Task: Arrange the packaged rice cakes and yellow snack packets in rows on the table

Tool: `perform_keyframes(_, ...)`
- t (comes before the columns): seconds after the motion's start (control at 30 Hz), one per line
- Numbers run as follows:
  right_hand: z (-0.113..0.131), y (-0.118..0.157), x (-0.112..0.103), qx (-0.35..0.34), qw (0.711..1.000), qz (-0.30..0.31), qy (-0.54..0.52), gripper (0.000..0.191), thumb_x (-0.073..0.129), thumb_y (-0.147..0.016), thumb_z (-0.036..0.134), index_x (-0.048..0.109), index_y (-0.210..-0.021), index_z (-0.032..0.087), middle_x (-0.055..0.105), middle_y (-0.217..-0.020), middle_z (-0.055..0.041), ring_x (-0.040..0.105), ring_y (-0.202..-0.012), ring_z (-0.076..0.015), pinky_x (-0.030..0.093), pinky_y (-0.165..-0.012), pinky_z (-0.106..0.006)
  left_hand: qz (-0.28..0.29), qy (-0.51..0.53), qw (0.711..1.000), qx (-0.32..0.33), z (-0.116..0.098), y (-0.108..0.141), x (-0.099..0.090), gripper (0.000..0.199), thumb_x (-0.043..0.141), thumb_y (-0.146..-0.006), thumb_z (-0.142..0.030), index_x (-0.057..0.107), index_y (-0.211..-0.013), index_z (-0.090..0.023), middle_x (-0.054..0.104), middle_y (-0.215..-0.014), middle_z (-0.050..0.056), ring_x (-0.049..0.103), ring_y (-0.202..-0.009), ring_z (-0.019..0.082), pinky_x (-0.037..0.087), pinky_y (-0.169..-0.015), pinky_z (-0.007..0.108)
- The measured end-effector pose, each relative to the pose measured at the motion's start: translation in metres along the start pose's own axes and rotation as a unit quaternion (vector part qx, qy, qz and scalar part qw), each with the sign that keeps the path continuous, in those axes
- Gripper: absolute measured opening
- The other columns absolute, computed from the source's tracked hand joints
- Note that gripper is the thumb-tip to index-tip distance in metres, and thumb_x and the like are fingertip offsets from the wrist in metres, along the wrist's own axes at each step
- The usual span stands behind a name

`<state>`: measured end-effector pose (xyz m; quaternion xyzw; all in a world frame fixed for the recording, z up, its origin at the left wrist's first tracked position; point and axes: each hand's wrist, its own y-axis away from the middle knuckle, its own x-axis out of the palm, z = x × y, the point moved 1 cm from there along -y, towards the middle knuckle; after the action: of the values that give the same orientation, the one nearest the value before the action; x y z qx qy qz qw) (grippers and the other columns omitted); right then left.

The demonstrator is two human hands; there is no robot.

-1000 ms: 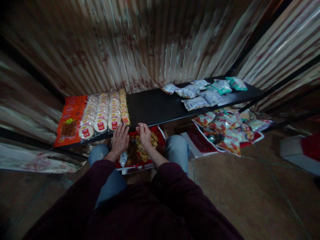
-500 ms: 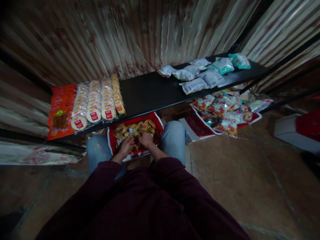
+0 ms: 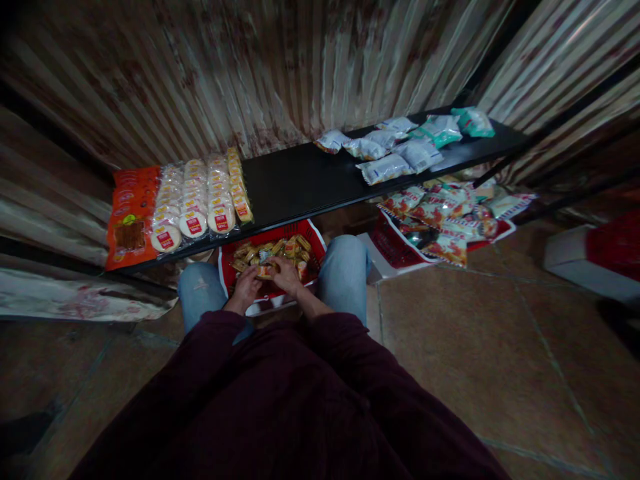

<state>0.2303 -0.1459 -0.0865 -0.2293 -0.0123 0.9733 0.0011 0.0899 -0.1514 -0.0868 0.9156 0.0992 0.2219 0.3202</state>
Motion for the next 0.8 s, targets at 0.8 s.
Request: perform_keyframes(0.8, -0.018, -0.001, 0.012, 0.189, 0.92, -0.016, -0.343, 0.031, 0.074, -0.061, 0.038, 0.065, -0.086, 0.022, 0.066, -0.085, 0.0006, 0.058, -0.063, -0.012, 0.051, -0.055, -0.024, -0.009, 0.05, 0.997, 0.063, 0.005, -0.002, -0.008, 0.032, 0.069, -0.07, -0.01, 0.062, -0.099, -0.021, 0.068, -0.089, 0.001, 0.063, -0.079, 0.012, 0.05, -0.074, 0.025)
